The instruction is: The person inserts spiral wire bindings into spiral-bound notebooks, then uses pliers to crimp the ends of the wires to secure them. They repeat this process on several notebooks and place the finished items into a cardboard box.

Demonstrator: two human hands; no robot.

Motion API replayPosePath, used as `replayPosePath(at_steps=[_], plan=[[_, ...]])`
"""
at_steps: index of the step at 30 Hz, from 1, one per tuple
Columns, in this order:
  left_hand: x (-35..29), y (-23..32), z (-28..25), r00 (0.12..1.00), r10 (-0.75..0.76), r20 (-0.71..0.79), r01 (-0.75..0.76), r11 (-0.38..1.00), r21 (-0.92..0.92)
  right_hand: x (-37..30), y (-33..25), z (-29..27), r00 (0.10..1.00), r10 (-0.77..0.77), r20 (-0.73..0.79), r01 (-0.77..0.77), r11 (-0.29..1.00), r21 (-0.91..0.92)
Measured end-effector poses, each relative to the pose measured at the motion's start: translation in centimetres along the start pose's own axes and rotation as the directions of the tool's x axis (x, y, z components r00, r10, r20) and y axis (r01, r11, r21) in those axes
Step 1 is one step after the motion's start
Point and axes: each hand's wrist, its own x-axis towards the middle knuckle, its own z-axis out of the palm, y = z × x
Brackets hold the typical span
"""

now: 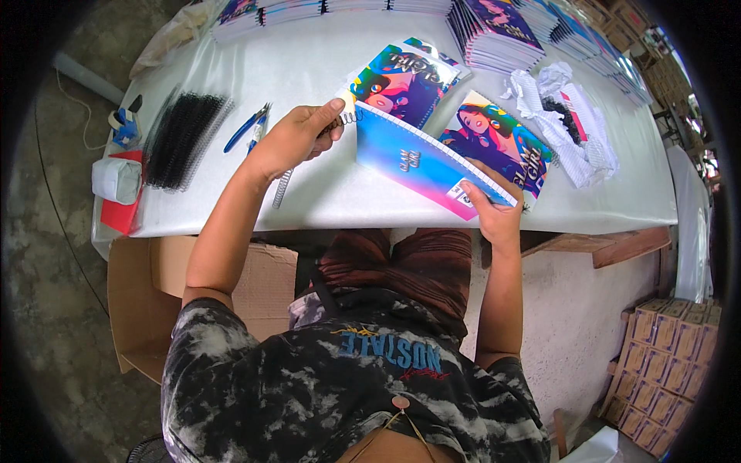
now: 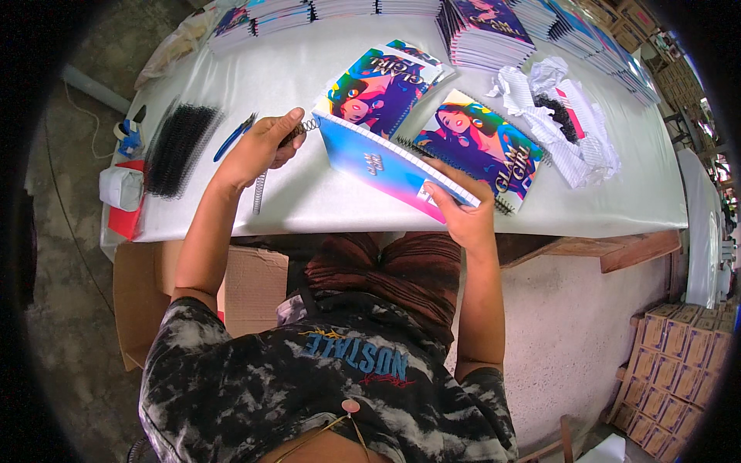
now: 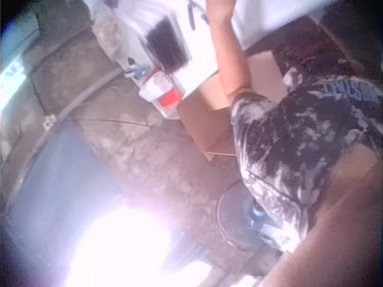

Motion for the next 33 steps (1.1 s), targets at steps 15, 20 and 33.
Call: replayPosePath(at_steps=[15,20,33], plan=[[1.6,2.0,-3.4,0.877,0.445,0.181,-0.481,0.811,0.333,0.1,-0.7,0.1,0.999,-0.002,0.032,0.001,0.999,0.032],[1.6,3.6,-2.7,0.906,0.32,0.278,-0.413,0.812,0.413,0.1,0.3,0.3,0.999,0.039,-0.025,-0.036,0.993,0.112],[-1.4,5.9,0.4,0.703,0.631,0.329,-0.426,0.004,0.904,-0.8,-0.2,1.3,0.982,-0.18,0.057,0.184,0.979,-0.088]])
